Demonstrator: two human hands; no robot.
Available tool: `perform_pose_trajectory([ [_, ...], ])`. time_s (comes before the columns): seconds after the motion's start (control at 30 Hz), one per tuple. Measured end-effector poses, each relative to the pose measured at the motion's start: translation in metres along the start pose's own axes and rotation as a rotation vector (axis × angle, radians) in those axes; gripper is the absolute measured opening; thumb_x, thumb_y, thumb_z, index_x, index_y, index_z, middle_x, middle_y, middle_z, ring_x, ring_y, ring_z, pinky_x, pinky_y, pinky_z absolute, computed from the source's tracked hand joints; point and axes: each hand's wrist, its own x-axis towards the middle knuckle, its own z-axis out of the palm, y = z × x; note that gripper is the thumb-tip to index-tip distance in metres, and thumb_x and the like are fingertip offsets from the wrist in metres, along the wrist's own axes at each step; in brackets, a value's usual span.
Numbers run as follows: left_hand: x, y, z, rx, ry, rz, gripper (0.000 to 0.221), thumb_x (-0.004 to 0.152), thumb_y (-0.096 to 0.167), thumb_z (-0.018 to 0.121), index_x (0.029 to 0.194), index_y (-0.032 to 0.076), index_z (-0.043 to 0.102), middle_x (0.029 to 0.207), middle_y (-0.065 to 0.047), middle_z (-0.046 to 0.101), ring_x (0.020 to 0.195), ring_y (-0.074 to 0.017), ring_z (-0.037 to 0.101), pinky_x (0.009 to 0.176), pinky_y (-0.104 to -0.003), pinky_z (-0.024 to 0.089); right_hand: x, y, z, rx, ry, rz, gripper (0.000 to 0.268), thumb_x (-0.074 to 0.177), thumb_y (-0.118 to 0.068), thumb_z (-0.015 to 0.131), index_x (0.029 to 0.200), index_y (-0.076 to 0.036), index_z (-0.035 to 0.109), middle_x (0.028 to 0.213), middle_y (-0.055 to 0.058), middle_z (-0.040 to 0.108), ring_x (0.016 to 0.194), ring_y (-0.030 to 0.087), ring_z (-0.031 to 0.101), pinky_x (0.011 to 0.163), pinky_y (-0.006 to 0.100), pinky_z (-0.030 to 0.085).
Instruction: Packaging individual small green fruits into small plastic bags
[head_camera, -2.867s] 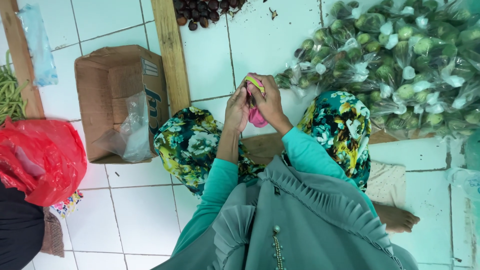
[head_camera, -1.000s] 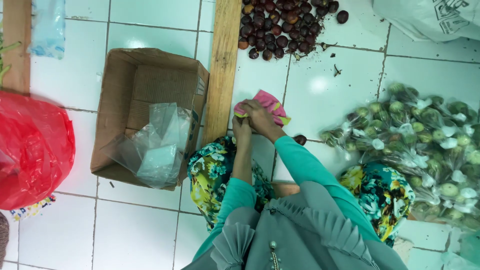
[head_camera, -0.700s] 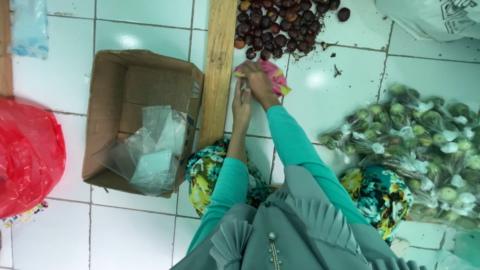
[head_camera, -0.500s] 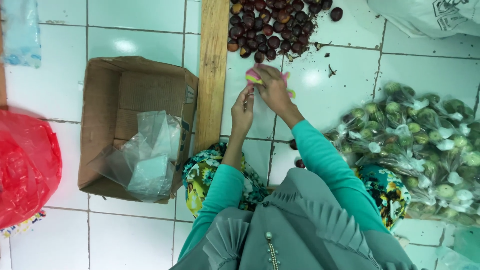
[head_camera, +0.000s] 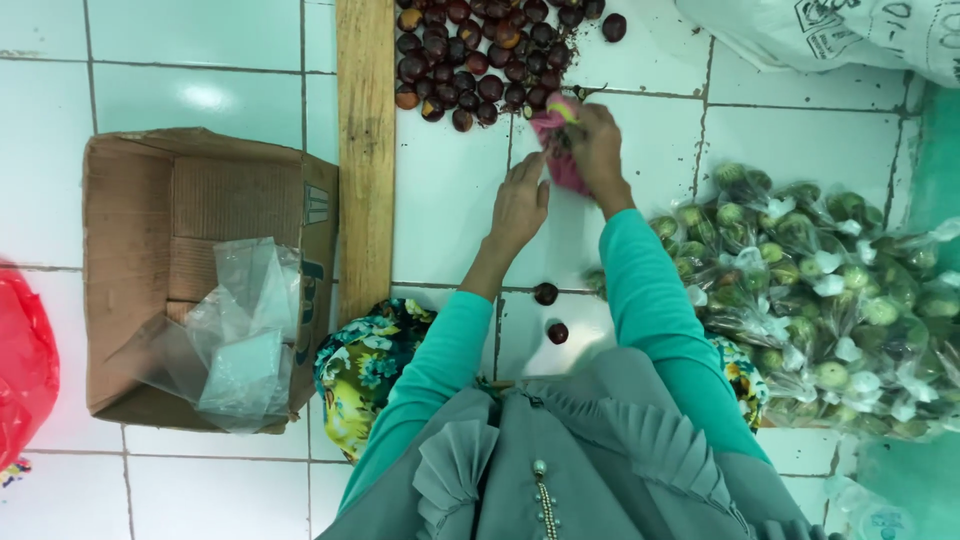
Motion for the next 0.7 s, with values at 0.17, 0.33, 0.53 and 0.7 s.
perform_pose_trajectory([
  [0.17,0.028,0.000,-0.008,-0.058,0.064,-0.014,0.037,0.105,0.010,0.055,0.138,0.024,0.062,0.125,-0.003,0.070,0.116,-0.0271,0.069,0.091,-0.042,0.056,-0.010,-0.084,-0.130,0.347,-0.053,0.503,0.042,0.083,-0.019,0.084,0.124,-0.015,0.075,0.111,0.014,0.074,0.106,0.032,0.070,0.088,0.042,0.052],
  [0.33,0.051,-0.016,0.022,0.104,0.065,-0.015,0.034,0.103,0.011,0.055,0.130,0.029,0.066,0.118,0.002,0.071,0.108,-0.0227,0.072,0.089,-0.042,0.058,-0.070,-0.027,-0.100,-0.063,-0.083,0.826,0.053,0.081,-0.015,0.076,0.132,-0.011,0.065,0.113,0.026,0.066,0.105,0.050,0.068,0.091,0.058,0.054],
  [0.53,0.053,-0.019,0.031,0.194,0.076,-0.063,0.032,0.101,0.010,0.057,0.127,0.025,0.066,0.123,-0.003,0.068,0.112,-0.0283,0.068,0.090,-0.047,0.057,-0.004,0.018,-0.002,-0.041,0.208,0.792,0.050,0.074,0.004,0.079,0.118,-0.002,0.057,0.119,0.022,0.046,0.107,0.060,0.063,0.099,0.064,0.053],
  [0.7,0.042,-0.030,0.009,0.080,0.176,0.022,0.035,0.094,-0.001,0.058,0.126,0.010,0.068,0.117,-0.010,0.071,0.099,-0.0306,0.070,0.076,-0.046,0.057,0.091,-0.027,-0.067,0.347,0.323,0.784,0.041,0.091,0.000,0.067,0.129,-0.014,0.065,0.118,0.004,0.061,0.110,0.021,0.071,0.091,0.028,0.074],
])
